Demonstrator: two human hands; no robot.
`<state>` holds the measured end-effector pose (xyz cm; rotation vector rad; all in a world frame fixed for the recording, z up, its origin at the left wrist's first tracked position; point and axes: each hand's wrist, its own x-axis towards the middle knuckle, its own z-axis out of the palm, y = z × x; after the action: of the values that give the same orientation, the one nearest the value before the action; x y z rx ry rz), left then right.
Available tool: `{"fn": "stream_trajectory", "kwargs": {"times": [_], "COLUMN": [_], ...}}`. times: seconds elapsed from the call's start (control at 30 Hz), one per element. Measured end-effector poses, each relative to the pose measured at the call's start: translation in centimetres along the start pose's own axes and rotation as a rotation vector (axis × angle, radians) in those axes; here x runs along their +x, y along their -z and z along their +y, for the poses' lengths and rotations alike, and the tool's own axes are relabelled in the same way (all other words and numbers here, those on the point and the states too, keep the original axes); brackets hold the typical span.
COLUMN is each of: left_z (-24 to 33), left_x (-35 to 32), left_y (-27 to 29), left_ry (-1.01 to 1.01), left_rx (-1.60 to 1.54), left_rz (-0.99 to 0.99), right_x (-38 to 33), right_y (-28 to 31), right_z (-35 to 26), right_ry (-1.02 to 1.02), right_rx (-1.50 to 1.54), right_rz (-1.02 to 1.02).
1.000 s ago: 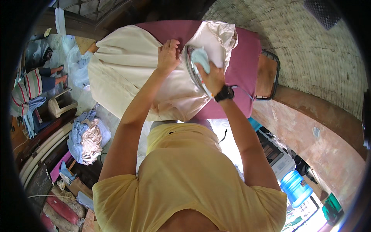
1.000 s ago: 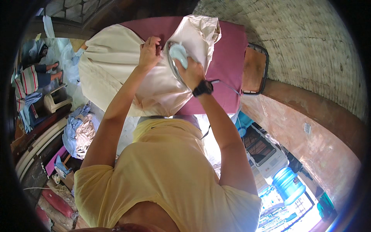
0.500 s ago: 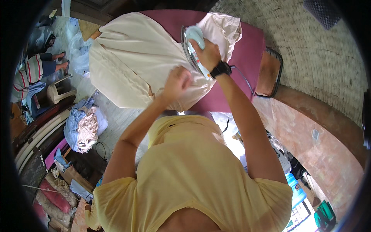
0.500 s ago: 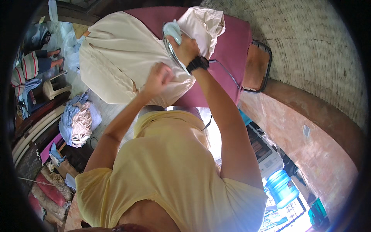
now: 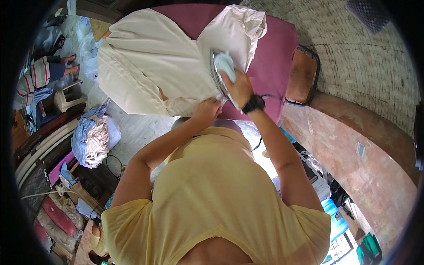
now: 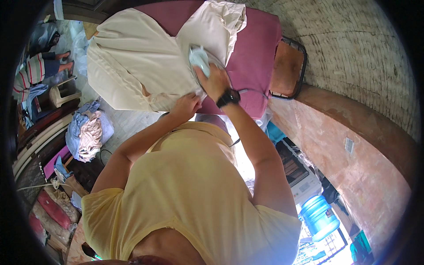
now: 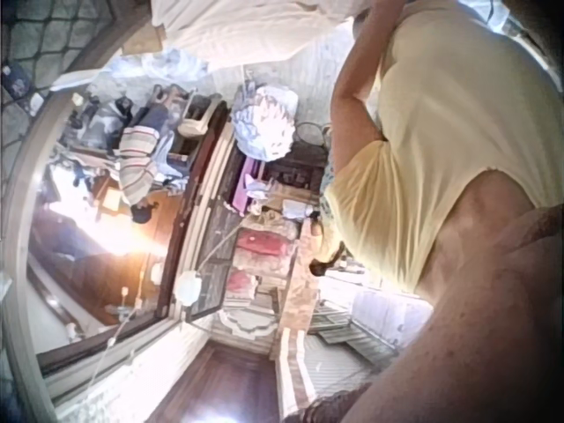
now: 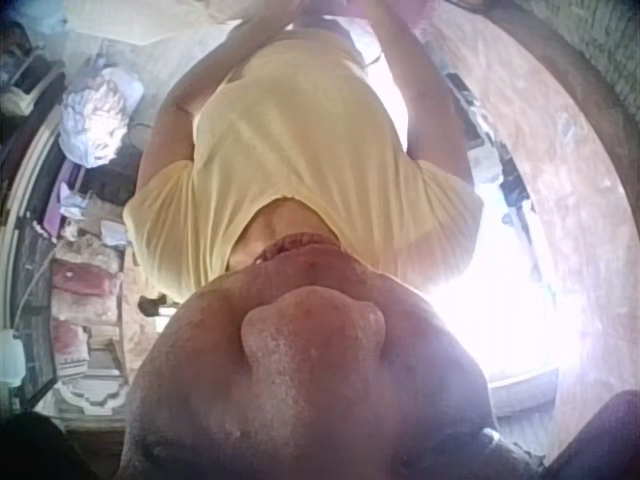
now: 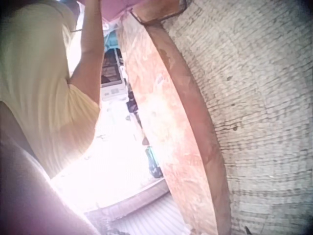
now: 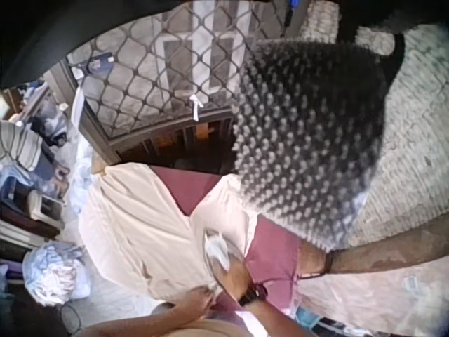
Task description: The person irons light-colored garments on a board, smoothing the fabric and pressing it with an iron before folding and placing them aside.
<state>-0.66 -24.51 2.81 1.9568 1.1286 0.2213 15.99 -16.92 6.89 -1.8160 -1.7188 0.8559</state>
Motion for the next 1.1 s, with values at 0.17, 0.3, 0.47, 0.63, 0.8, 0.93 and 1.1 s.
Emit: {"fn": "stream_trajectory", "kwargs": {"times": [0.17, 0.3, 0.47, 0.63, 0.8, 0.93, 1.1], "left_z": [-3.3, -6.2, -13.7, -15.8, -15.2, -15.9, -11.0], "left_x": [2.7, 10.9, 16.5, 16.8, 20.0, 24.7, 30.2], "left_y": [7.5, 16.2, 19.0, 19.2, 19.8, 20.4, 18.8], "left_ry": [-0.001, -0.187, -0.101, -0.092, -0.128, -0.068, -0.051], "left_rx": [0.097, 0.316, 0.342, 0.284, -0.047, -0.323, -0.083], "left_rz": [0.414, 0.663, 0.346, 0.398, 0.531, 0.467, 0.505], "right_x": [-6.5, -3.0, 7.5, 6.3, 2.9, 7.6, 3.1], "right_y": [3.3, 1.0, -2.4, -1.8, -1.3, -2.5, 0.0], "right_z": [1.7, 0.6, -3.9, -3.9, -4.2, -6.2, -4.6], "right_ry": [-0.100, -0.013, 0.032, -0.047, -0.152, -0.102, -0.207], "right_rx": [-0.098, -0.129, -0.013, -0.021, -0.020, 0.010, -0.080], "right_rz": [-0.226, -0.102, 0.065, -0.021, -0.050, -0.005, -0.053]}}
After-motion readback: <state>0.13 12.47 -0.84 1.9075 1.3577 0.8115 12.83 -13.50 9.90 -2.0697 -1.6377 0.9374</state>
